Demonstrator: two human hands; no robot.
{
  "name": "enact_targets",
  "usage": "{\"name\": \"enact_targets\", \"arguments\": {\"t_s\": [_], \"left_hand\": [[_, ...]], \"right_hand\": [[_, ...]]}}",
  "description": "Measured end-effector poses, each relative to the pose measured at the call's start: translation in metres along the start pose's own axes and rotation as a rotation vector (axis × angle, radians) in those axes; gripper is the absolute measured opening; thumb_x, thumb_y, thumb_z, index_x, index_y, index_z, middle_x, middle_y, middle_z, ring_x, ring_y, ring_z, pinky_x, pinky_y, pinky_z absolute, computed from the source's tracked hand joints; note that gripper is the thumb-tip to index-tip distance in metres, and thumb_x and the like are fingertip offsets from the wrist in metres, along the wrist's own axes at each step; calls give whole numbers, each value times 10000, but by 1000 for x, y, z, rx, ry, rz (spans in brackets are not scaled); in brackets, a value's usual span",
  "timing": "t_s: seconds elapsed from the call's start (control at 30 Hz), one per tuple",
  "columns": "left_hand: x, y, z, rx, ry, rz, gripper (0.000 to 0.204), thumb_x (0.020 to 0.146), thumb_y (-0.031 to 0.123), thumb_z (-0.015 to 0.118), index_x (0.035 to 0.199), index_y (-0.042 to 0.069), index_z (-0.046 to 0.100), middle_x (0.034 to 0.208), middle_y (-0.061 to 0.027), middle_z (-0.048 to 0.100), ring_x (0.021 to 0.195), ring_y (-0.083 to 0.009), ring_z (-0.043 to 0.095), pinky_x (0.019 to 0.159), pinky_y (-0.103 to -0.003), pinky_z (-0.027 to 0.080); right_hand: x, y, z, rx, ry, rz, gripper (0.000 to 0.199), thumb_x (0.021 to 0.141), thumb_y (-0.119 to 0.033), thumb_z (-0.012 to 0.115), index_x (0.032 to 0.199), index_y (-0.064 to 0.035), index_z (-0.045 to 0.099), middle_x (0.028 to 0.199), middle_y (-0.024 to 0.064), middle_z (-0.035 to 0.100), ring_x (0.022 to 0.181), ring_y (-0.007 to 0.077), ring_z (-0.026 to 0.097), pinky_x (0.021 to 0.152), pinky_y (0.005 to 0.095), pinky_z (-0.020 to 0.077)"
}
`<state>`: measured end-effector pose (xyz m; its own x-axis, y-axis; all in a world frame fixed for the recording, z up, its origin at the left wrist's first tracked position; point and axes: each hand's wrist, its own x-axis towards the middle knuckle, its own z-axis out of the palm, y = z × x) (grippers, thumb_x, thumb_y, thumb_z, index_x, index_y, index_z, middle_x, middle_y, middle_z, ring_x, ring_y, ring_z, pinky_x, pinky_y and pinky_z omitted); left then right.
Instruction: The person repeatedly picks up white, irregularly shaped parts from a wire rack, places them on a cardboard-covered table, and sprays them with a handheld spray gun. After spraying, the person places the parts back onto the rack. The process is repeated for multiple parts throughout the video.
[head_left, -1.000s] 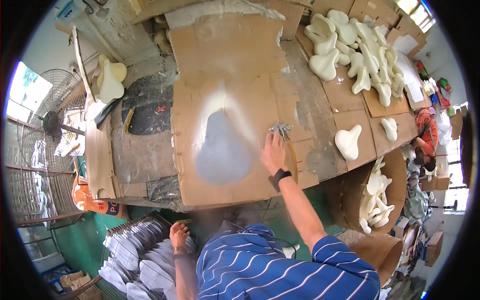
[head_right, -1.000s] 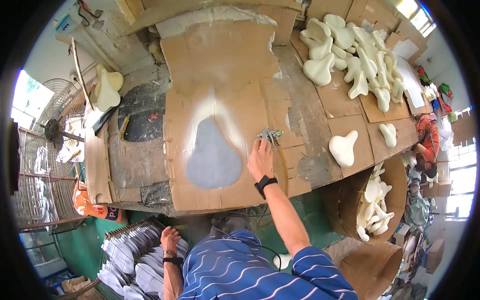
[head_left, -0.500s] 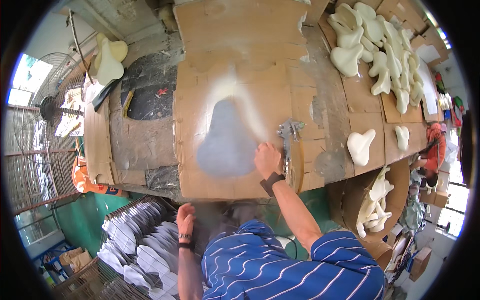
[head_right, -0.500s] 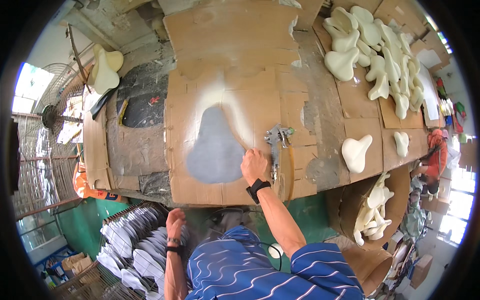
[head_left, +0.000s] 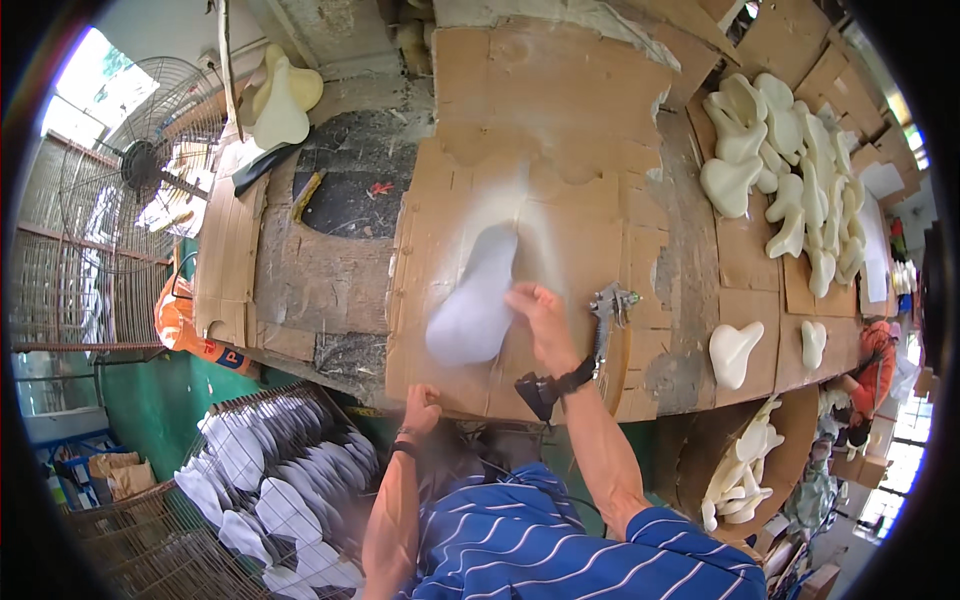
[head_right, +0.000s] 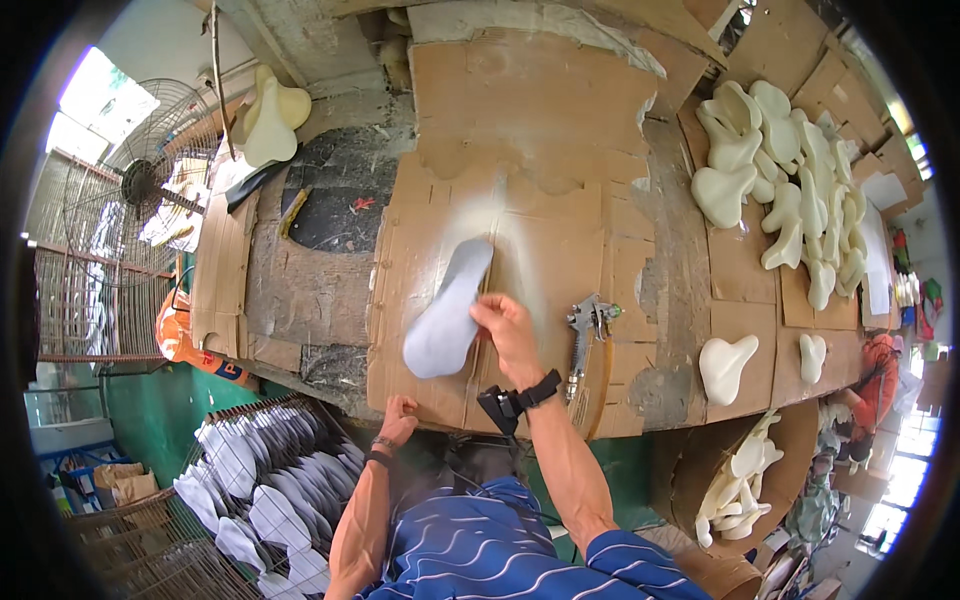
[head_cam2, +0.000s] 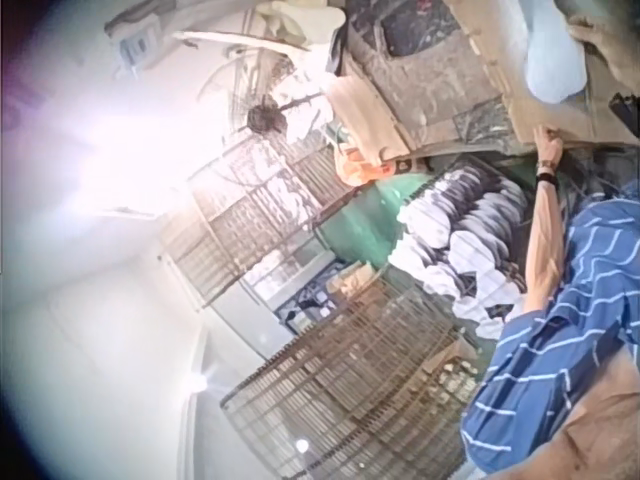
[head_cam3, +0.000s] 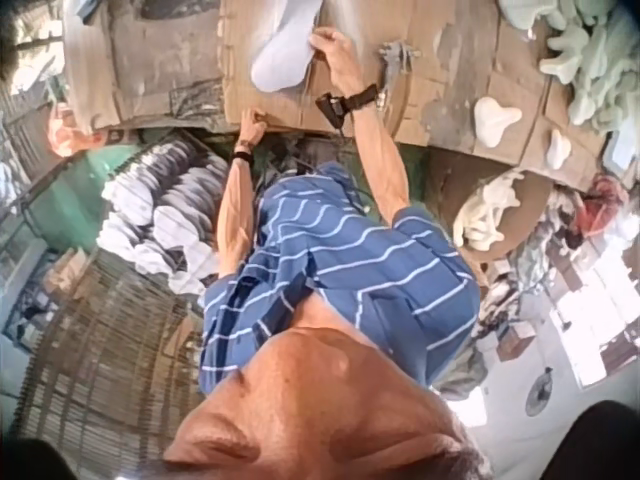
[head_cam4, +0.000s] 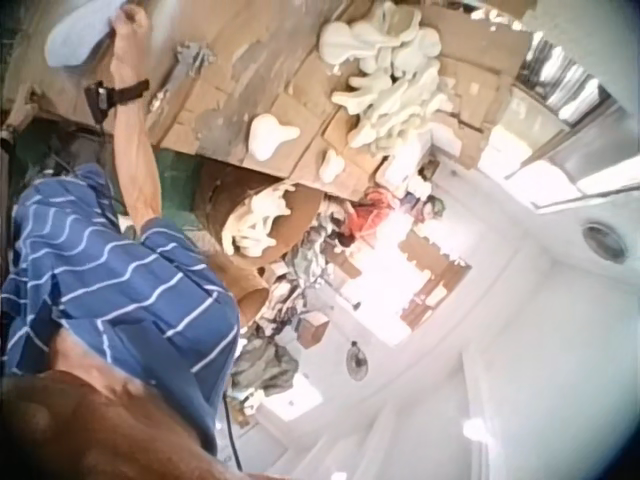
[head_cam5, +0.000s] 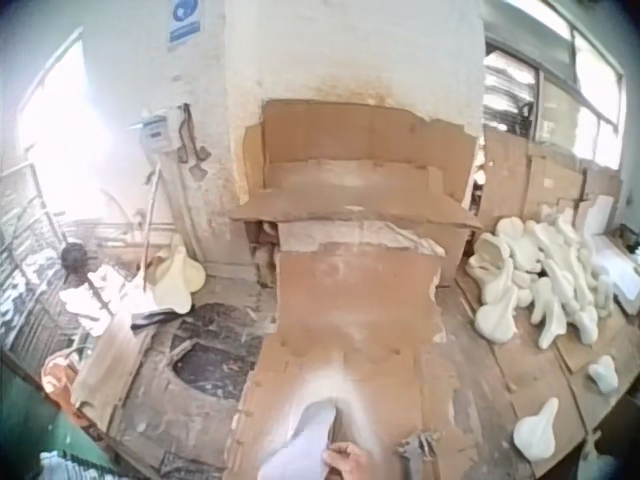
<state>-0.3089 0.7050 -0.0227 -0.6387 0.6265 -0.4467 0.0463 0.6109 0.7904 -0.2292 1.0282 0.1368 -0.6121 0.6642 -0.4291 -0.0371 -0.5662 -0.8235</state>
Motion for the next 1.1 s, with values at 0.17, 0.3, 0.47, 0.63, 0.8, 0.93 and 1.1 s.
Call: {"name": "enact_targets", "arguments": {"t_s": [0.17,0.3,0.47,0.63,0.8,0.93,1.1], "left_hand": [[13,-32,12,9,115,-2,291,676,-25,598,956,48,564,984,-101,507,906,-249,542,828,-359,464],[22,-16,15,54,60,-193,305,727,60,627,1028,34,590,1094,-248,568,1080,-465,539,922,-531,460],[23,-9,13,17,51,-164,282,765,69,614,1040,12,607,1110,-262,594,1099,-494,555,927,-563,472],[33,-55,10,-149,92,-57,186,719,-4,615,899,41,597,849,-43,577,768,-174,572,707,-321,494],[-63,64,-75,-912,-633,-133,280,1014,227,586,1204,30,645,1127,-101,691,1057,-196,657,864,-322,537],[-145,82,-139,-1372,-1001,154,682,1072,512,376,1443,-48,491,1430,-224,560,1343,-321,525,1128,-459,399],[-214,59,-195,-1738,-647,592,845,1004,559,459,1576,-34,270,1576,-250,388,1471,-359,376,1179,-549,324]], "right_hand": [[11,-83,47,207,-83,-166,161,934,-80,710,1090,-51,680,951,21,709,820,117,666,753,286,544],[-8,-111,51,163,-117,-309,173,932,-56,706,1105,-60,692,1013,38,714,945,143,668,864,300,535],[-72,-163,84,85,-136,-476,141,955,-52,669,1095,-43,676,1014,32,705,911,135,673,838,300,552],[-106,-134,135,77,-242,-425,118,961,-31,656,1072,-68,667,996,11,683,903,119,651,847,284,537],[-145,-90,170,107,-235,-359,115,974,-28,637,1078,-74,655,1029,11,676,963,121,635,894,299,512],[-189,-48,242,169,-325,-244,115,977,-51,646,1090,-74,647,1037,15,671,980,147,635,913,325,513],[-250,5,300,158,-429,-106,150,963,-70,653,1112,-88,662,1144,33,677,1100,164,618,1012,352,471]]}}
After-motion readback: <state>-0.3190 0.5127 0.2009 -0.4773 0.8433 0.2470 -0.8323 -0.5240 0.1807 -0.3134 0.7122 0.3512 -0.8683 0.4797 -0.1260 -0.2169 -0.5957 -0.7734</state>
